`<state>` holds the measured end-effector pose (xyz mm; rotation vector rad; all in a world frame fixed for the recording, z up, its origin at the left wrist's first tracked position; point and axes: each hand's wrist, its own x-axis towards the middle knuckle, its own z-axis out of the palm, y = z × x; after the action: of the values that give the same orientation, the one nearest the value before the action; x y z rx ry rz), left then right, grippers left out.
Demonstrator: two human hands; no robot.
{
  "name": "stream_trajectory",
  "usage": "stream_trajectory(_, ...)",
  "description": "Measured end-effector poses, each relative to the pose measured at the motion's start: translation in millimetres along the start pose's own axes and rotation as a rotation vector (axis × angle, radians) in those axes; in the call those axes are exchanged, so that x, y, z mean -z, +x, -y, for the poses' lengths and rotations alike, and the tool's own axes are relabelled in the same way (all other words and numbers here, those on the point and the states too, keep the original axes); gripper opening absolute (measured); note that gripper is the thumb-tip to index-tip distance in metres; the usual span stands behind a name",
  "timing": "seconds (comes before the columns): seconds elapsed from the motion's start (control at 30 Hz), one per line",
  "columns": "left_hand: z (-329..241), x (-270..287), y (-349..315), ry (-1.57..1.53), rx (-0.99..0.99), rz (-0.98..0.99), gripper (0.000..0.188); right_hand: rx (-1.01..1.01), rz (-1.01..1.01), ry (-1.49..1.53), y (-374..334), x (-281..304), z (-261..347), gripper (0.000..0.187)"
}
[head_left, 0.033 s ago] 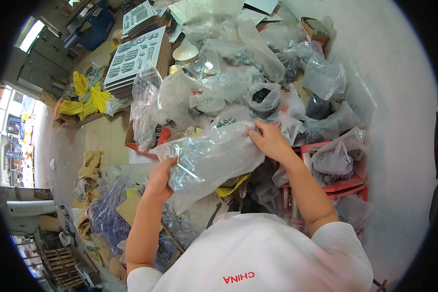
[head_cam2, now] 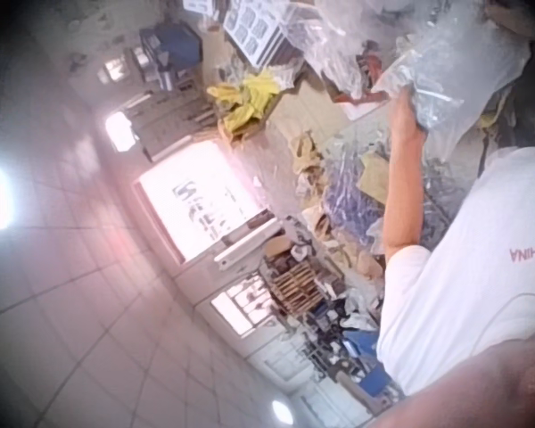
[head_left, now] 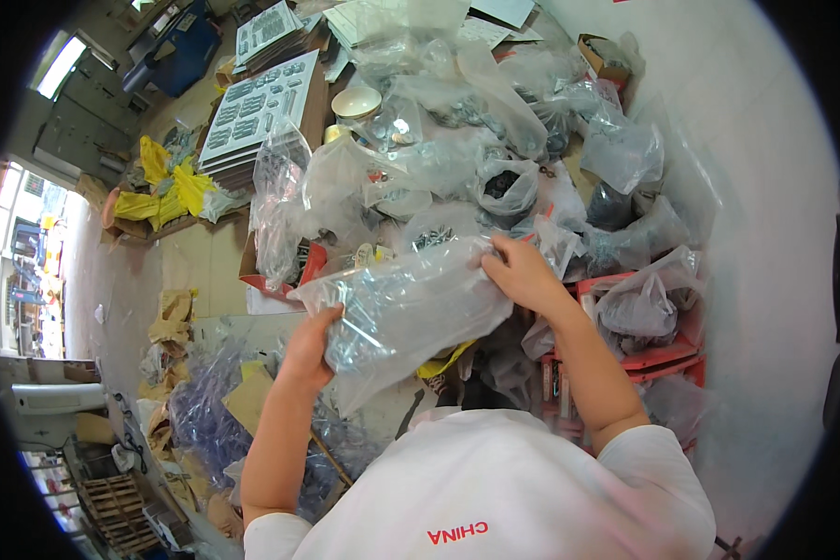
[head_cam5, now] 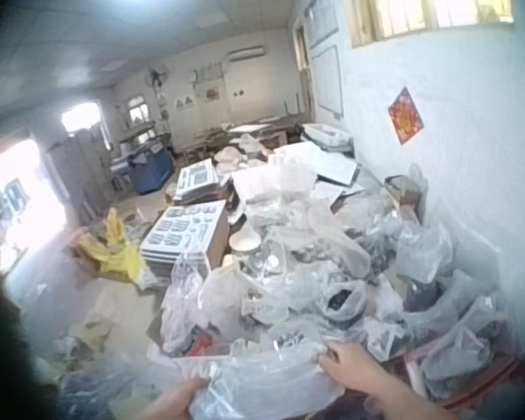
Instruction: The person handles yellow blister packs of hardware, placing them on a blue machine and then moving to a red crate to sort small plastic bags containing screws and fasteners. The person repeatedly picks up, inspects, and places bags into the crate compartments.
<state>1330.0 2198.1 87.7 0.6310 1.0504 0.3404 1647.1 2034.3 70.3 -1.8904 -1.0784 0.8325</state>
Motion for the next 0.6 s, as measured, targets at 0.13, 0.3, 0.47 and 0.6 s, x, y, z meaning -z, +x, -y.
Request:
stream_trajectory(0.13,9.5,-7.1,-0.9,-0.026,-0.014,-0.073,0.036,-0.074,0.004,-0.021,10.4,2.8,2.7,0.036)
stream_trajectory(0.3,-17.7,-6.0,28.9,-0.069,-0.077,-0.063,0.036,0.024,-0.084,-0.235,69.6,-25.0,-9.7,0.043)
stream_trajectory(0.47,-60.1,-12.1,39.5,0.043,-0.067,0.010,0.041,0.021,0.009,-0.056,73.0,-26.3,-21.4,0.055)
stream_trajectory(0.6,-87.4,-37.1,37.9,0.130,-0.058,0.011,0.051,-0.026,0.147,0.076,61.7,-17.8,-17.3,0.056)
